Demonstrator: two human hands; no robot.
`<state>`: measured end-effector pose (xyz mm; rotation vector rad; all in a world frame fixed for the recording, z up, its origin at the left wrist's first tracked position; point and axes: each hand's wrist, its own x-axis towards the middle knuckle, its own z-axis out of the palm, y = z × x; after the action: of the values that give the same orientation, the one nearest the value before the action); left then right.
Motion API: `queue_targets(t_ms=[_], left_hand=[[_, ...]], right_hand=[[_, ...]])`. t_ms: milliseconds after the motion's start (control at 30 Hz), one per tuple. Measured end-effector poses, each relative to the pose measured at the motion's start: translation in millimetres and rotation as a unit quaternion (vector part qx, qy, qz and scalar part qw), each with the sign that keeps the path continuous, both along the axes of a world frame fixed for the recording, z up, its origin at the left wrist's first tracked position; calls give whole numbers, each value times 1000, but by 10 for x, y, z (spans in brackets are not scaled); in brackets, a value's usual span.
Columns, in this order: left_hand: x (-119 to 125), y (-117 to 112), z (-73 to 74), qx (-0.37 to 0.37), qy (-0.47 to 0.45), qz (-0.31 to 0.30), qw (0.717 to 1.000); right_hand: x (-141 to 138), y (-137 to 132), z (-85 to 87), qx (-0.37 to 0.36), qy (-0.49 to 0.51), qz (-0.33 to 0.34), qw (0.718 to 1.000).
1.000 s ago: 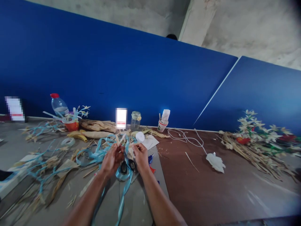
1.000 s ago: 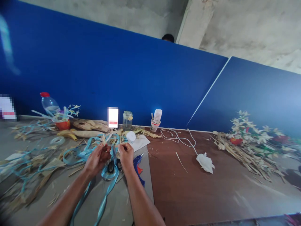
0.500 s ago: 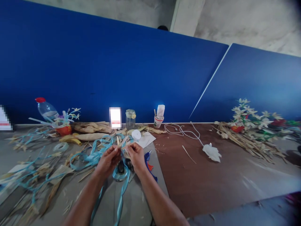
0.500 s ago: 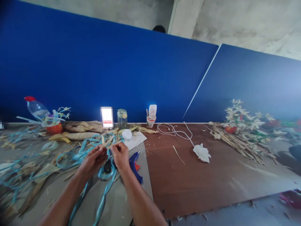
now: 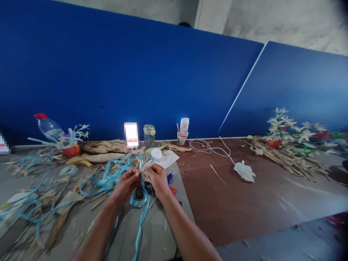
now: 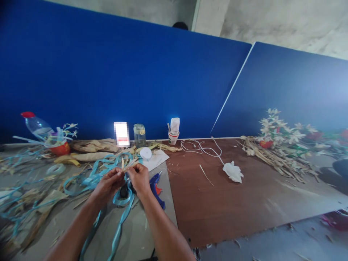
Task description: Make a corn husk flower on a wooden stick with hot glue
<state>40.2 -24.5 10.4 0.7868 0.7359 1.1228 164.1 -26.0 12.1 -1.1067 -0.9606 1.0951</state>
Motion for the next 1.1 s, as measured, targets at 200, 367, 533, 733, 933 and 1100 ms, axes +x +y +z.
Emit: queue_targets(t_ms=[200,367,533,733,933,1100], left_hand=[[-2,13,-15,-23,11,-10,1000],[-27,32,-54,-49,8,-17,999],[-10,28,-29,-48,-14,-4,999],[26,-6,42,-9,-4,14,1000],[-1,-18,88,38,57,38,997],[-14,-38,129,45,60,20,997]], right_hand=[[6,-13,6,-3,-4,3,1000],[0,-11,-9,-1,-21,5,1000],[-19,-21,-2,7,-28,-6,1000],[-31,-39,24,1,4,8,1000],[-33,-42,39,9,58,31,998],[-39,-50,59,17,102,47,994]])
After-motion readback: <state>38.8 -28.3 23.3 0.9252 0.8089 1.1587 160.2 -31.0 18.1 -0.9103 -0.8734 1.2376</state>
